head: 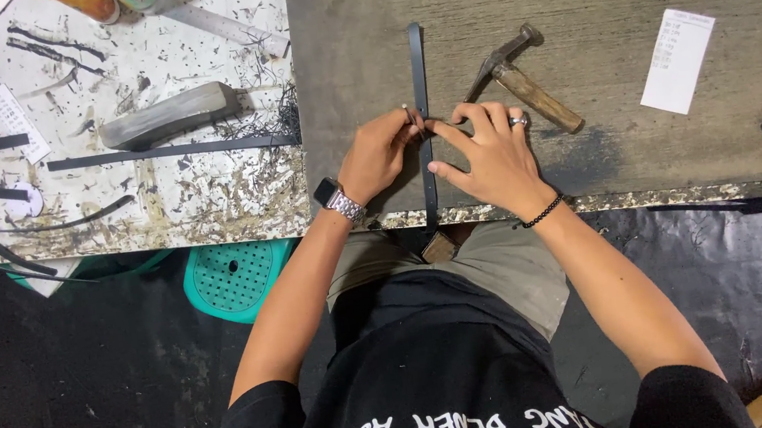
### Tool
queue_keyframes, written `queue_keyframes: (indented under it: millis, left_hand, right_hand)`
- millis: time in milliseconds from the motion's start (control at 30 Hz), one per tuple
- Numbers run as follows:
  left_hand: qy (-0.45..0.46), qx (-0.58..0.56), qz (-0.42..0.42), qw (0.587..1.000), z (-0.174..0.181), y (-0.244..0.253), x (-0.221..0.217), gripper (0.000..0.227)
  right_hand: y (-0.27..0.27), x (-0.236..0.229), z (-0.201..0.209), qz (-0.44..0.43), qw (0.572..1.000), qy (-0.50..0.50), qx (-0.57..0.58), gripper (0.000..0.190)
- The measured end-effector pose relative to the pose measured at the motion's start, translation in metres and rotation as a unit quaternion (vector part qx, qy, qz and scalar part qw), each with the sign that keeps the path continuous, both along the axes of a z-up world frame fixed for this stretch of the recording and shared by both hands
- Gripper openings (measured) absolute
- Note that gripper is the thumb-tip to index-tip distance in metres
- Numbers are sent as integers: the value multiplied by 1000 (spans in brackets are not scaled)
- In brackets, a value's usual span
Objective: Using a hammer and a punch tool to create holes at regular intervals along a leather strap on a workbench.
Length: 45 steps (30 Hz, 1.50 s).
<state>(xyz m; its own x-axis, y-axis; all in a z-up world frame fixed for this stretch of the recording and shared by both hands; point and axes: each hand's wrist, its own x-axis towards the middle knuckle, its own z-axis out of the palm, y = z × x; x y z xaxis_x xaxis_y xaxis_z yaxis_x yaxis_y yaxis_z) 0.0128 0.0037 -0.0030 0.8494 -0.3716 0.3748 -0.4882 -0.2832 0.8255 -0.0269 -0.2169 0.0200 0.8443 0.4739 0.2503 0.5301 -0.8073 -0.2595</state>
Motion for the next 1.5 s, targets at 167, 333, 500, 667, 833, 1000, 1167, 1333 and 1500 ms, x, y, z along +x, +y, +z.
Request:
queue_keyframes:
  millis: [167, 333, 500, 667, 833, 1000, 1167, 1333, 1500]
  left_hand:
    - [-68, 37, -1, 997, -17, -4, 0, 8]
    - [-146, 98, -2, 984, -29, -4, -2, 10]
    - [-158, 108, -5, 982, -48, -3, -2, 15]
    - [-154, 100, -5, 983, -47, -4, -1, 21]
    - [-165, 121, -6, 979, -44, -4, -3, 25]
    - [-182, 142, -6, 973, -35, -5, 0, 22]
    - [-181, 136, 3, 974, -41, -6, -2, 21]
    - [-191, 157, -2, 969, -41, -4, -1, 19]
    - [-129, 122, -16, 984, -30, -4, -3, 17]
  right_hand:
    - [-16, 4, -14, -23, 998, -29, 45, 52]
    - [-74, 9, -18, -180, 959, -180, -125, 33]
    - [-72, 8, 0, -227, 973, -25, -31, 37]
    - [-41, -21, 56, -226, 923, 217, 225, 47]
    - [-17, -43, 43, -143, 974, 25, 173, 38]
    - [-18, -37, 90, -110, 982, 119, 95, 36]
    - [-35, -52, 81, -132, 981, -2, 141, 38]
    - [-8, -53, 73, -124, 987, 84, 55, 37]
    - [-34, -30, 69, -182, 964, 133, 140, 44]
